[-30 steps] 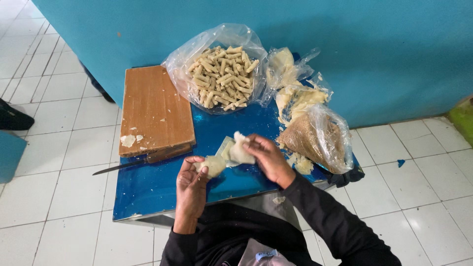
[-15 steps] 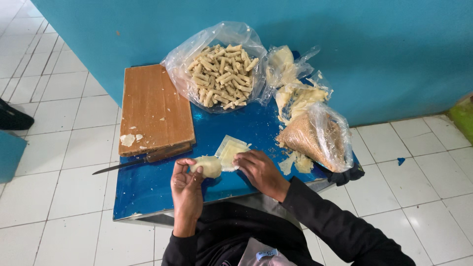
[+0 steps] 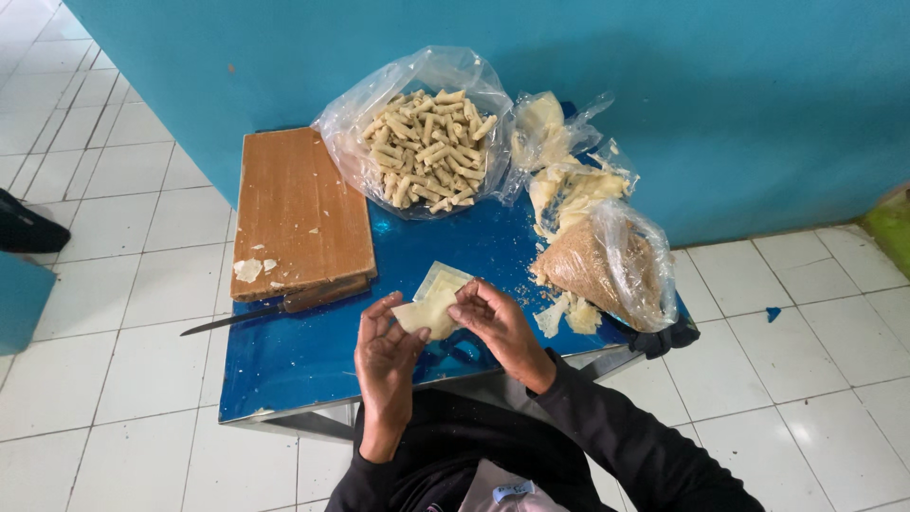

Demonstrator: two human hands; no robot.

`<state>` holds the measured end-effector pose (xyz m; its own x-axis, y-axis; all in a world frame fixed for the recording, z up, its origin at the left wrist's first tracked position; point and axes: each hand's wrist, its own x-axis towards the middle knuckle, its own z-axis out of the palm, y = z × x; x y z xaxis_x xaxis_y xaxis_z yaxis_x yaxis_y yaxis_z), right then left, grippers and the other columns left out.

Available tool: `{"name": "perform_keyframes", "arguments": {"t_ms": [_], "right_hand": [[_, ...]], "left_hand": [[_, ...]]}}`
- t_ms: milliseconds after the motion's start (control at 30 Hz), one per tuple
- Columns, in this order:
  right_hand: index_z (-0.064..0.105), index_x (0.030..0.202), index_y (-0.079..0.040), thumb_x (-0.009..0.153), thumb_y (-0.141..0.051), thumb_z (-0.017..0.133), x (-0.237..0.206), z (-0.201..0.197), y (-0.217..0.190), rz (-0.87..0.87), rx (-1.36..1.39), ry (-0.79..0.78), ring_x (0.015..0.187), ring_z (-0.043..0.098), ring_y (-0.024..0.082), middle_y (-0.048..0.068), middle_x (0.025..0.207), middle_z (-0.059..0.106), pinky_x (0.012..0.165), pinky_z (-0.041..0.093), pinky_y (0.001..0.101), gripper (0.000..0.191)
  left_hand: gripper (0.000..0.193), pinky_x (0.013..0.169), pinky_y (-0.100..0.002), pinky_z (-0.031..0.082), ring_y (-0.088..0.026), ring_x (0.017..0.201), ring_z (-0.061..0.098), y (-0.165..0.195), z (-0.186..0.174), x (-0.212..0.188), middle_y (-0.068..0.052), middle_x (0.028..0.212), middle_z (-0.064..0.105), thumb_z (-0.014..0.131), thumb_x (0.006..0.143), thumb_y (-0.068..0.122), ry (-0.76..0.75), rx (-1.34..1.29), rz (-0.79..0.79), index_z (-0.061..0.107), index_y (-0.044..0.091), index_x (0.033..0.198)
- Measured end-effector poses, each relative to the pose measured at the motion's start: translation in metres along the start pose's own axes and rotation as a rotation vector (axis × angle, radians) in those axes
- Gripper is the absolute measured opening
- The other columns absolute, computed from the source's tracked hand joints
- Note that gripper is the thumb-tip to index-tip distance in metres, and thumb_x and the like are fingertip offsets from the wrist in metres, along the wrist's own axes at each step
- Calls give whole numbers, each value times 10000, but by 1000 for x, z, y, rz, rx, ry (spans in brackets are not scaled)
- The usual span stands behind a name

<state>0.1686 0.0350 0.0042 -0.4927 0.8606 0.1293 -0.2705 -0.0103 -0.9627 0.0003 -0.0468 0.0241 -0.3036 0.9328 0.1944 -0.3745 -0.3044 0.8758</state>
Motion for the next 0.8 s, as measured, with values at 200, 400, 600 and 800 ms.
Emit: {"name": "perform_keyframes", "arguments": {"t_ms": [200, 400, 600, 800], "right_hand": [[587, 1145, -21, 953, -103, 715, -1, 19, -32, -237, -420, 130, 931, 611, 99, 27, 1033, 636, 815, 512, 246, 245], [675, 1129, -71, 903, -140, 757, -21, 39, -57, -733, -1008, 84, 994, 654, 269, 94, 1052, 668, 843, 518, 346, 250], [733, 1054, -35, 999, -149, 691, -12, 10, -23, -205, -659, 31, 790, 656, 141, 56, 955, 720, 692, 508, 289, 134], [700, 1116, -23, 1039, -184, 630, 4, -24, 12, 258, 169, 40, 846, 681, 82, 21, 1009, 723, 731, 542, 246, 192]], "left_hand": [[729, 963, -291, 542, -207, 1222, 637, 16, 12, -5, -192, 1348, 613, 596, 874, -180, -32, -7, -38, 336, 1, 1532], [749, 951, -258, 523, -173, 1182, 617, 16, 16, -7, -161, 1309, 626, 606, 902, -180, -49, 199, 71, 315, -20, 1573], [854, 876, -266, 553, -175, 1081, 668, 14, 8, -4, -130, 1217, 646, 568, 846, -207, -59, 286, -26, 250, 13, 1608], [841, 983, -319, 522, -195, 1110, 690, 14, -5, 3, -163, 1185, 714, 475, 834, -199, -74, -20, -242, 244, 28, 1610]]}}
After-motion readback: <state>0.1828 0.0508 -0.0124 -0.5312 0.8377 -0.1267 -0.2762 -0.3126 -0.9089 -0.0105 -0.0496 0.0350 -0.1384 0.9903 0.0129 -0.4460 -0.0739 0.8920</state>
